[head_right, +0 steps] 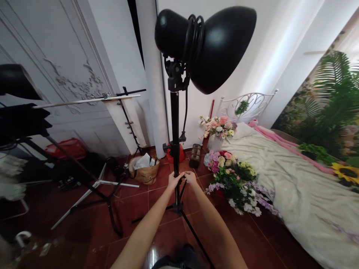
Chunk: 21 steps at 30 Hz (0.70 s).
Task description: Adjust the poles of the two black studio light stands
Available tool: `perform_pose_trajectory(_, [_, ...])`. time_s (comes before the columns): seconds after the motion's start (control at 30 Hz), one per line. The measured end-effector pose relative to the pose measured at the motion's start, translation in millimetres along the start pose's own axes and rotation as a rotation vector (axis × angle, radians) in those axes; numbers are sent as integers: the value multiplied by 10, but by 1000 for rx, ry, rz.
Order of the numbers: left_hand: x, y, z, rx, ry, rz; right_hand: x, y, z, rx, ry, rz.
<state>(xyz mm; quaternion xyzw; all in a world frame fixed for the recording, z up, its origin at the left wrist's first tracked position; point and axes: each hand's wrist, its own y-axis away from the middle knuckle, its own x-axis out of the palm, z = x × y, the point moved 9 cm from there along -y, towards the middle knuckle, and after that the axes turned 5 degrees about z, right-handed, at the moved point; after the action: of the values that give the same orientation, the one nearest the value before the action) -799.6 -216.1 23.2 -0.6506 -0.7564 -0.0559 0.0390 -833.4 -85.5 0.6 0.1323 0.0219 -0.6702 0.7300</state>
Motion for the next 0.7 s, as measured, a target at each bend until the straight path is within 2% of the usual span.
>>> perform_pose_trajectory(0.17, [-19, 21, 38, -14, 21, -27, -38, 152, -29, -17, -19, 55])
perform_pose_trajectory(0.27, [9, -10, 71, -6, -16, 12, -76, 250, -65, -44, 0, 127])
perform_pose_trajectory(0.43, [20, -65, 98, 31, -70, 57, -79, 388, -42, -185, 136, 257])
perform_pose_trajectory(0.7, [3, -66, 69, 85, -116, 46, -91, 462, 131, -328, 203, 224])
